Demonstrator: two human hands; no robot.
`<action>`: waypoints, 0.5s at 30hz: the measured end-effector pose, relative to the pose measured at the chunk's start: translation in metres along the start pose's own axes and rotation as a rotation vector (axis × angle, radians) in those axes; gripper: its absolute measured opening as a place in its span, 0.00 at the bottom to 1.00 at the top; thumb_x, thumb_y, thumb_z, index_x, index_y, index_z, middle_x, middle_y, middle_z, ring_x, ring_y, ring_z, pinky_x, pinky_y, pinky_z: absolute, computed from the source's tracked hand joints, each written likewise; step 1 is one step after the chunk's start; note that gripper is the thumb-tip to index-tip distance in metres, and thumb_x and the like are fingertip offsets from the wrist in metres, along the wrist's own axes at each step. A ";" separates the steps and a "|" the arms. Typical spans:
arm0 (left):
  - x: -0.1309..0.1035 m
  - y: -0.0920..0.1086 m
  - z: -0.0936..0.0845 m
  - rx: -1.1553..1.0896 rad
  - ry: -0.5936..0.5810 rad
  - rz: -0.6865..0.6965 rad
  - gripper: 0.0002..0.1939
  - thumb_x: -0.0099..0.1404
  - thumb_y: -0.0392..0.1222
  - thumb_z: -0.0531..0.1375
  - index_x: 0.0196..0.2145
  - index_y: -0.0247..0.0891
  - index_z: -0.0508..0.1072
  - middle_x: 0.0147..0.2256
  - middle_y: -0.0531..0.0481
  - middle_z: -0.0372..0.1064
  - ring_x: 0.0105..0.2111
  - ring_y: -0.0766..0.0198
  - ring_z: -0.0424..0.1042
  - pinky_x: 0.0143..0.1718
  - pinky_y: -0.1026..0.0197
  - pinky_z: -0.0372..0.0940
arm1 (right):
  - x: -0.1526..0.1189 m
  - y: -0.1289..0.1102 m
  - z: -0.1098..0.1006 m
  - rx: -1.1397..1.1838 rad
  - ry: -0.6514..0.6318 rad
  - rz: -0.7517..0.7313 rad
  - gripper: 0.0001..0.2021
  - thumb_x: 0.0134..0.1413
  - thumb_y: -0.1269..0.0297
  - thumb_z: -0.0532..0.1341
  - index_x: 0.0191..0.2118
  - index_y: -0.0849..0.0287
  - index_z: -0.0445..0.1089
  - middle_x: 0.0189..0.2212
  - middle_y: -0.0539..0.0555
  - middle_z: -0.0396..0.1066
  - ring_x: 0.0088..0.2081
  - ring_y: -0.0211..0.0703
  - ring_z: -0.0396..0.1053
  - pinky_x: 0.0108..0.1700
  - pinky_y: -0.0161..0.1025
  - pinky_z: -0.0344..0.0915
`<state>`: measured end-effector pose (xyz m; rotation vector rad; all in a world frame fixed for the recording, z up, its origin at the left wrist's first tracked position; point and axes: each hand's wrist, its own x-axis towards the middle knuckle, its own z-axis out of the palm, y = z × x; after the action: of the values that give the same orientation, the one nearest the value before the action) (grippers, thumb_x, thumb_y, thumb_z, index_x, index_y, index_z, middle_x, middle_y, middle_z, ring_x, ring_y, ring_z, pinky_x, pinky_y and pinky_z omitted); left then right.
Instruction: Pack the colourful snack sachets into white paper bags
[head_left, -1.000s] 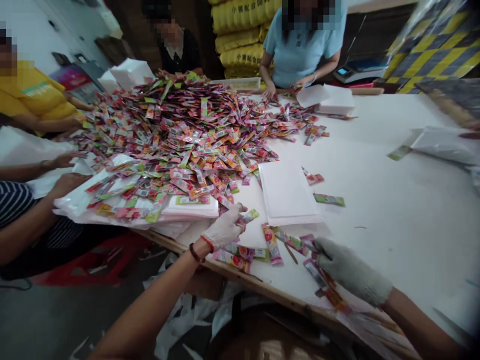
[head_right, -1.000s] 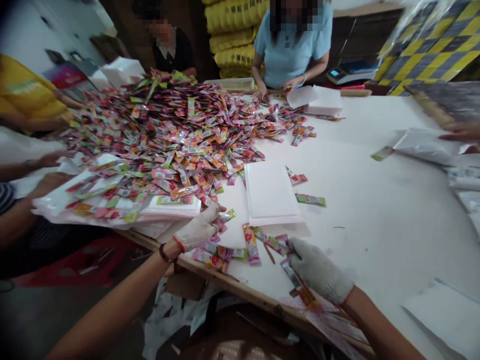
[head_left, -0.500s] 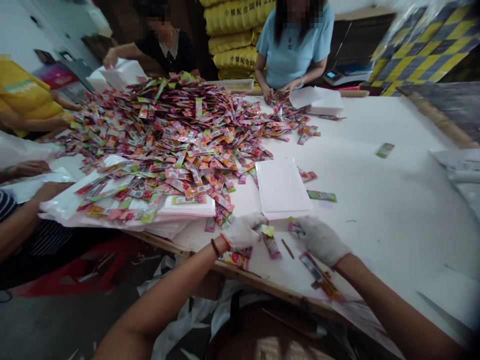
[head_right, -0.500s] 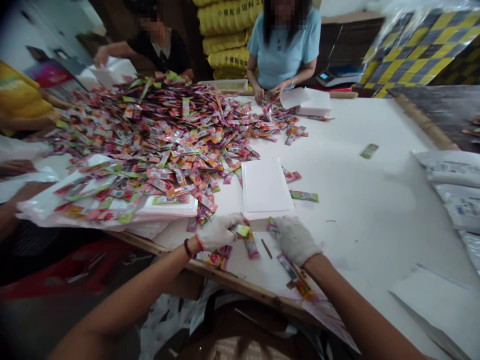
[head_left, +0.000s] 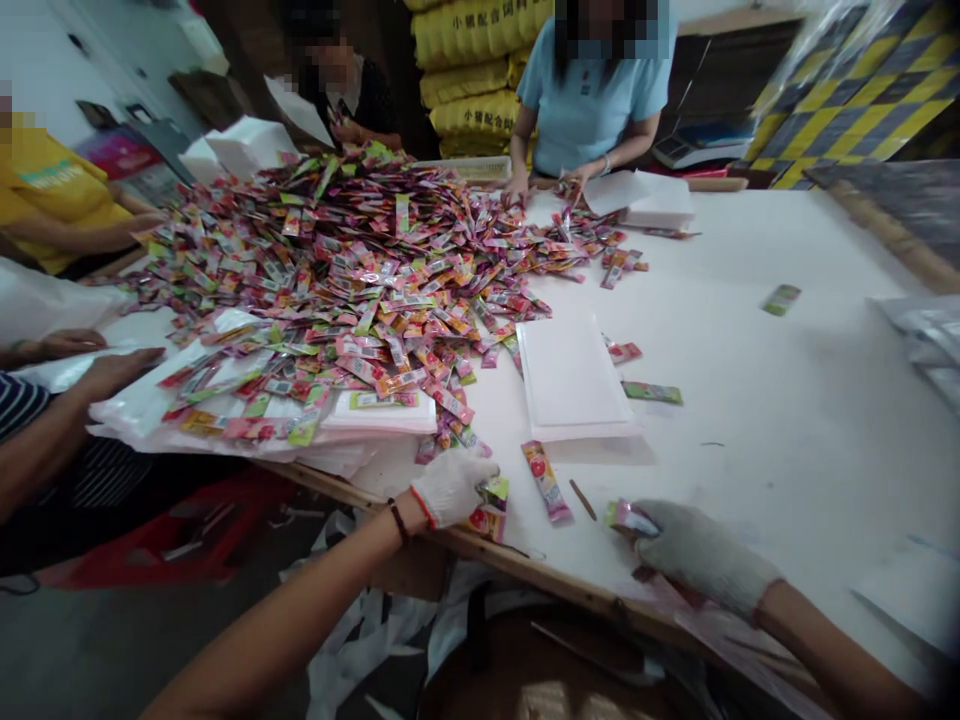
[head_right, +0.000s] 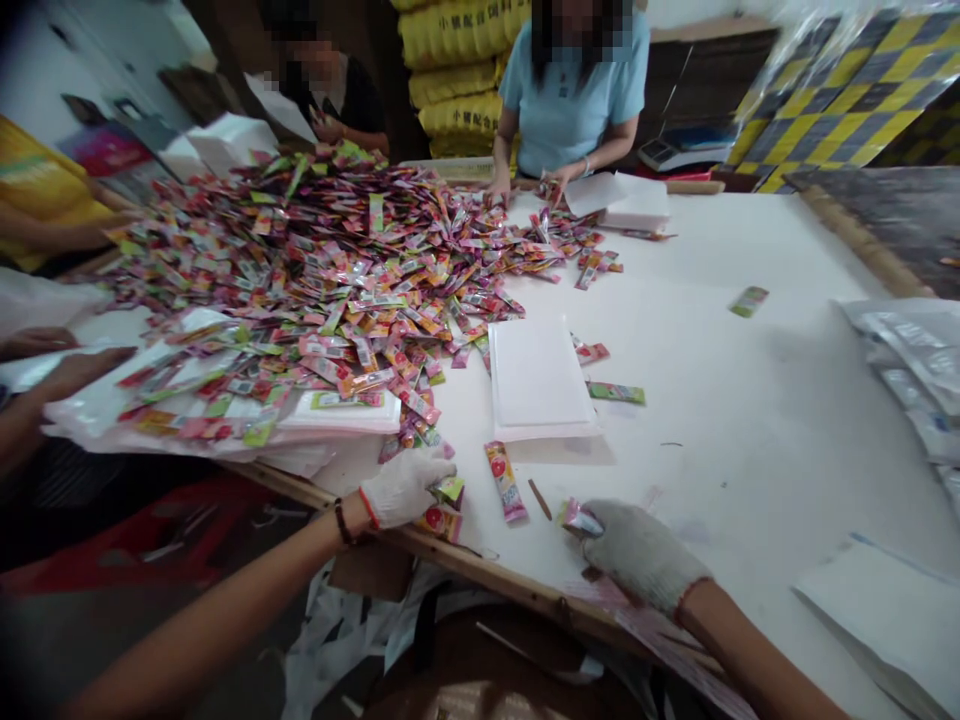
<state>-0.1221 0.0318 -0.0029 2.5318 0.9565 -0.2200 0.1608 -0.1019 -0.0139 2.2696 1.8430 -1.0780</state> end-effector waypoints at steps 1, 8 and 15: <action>-0.001 0.001 -0.005 -0.002 0.027 0.017 0.08 0.59 0.36 0.53 0.35 0.39 0.71 0.38 0.44 0.69 0.40 0.56 0.68 0.43 0.57 0.62 | 0.002 -0.007 -0.006 -0.015 0.039 -0.025 0.05 0.41 0.71 0.55 0.28 0.57 0.66 0.28 0.55 0.71 0.28 0.43 0.66 0.30 0.36 0.54; -0.021 0.000 -0.026 -0.138 -0.123 -0.092 0.25 0.51 0.36 0.57 0.49 0.42 0.65 0.40 0.47 0.70 0.37 0.58 0.70 0.38 0.63 0.62 | 0.036 -0.068 -0.002 0.173 0.185 -0.032 0.13 0.49 0.64 0.54 0.42 0.58 0.60 0.30 0.55 0.71 0.29 0.43 0.67 0.28 0.34 0.55; -0.016 -0.007 -0.004 0.044 -0.308 0.024 0.12 0.50 0.37 0.55 0.34 0.42 0.72 0.35 0.47 0.72 0.36 0.56 0.70 0.36 0.60 0.61 | 0.054 -0.092 0.026 -0.003 0.171 -0.058 0.13 0.50 0.62 0.54 0.43 0.55 0.68 0.36 0.54 0.75 0.36 0.45 0.70 0.34 0.35 0.57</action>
<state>-0.1386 0.0286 0.0028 2.4508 0.8067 -0.6100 0.0718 -0.0394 -0.0254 2.3891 1.9817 -0.9122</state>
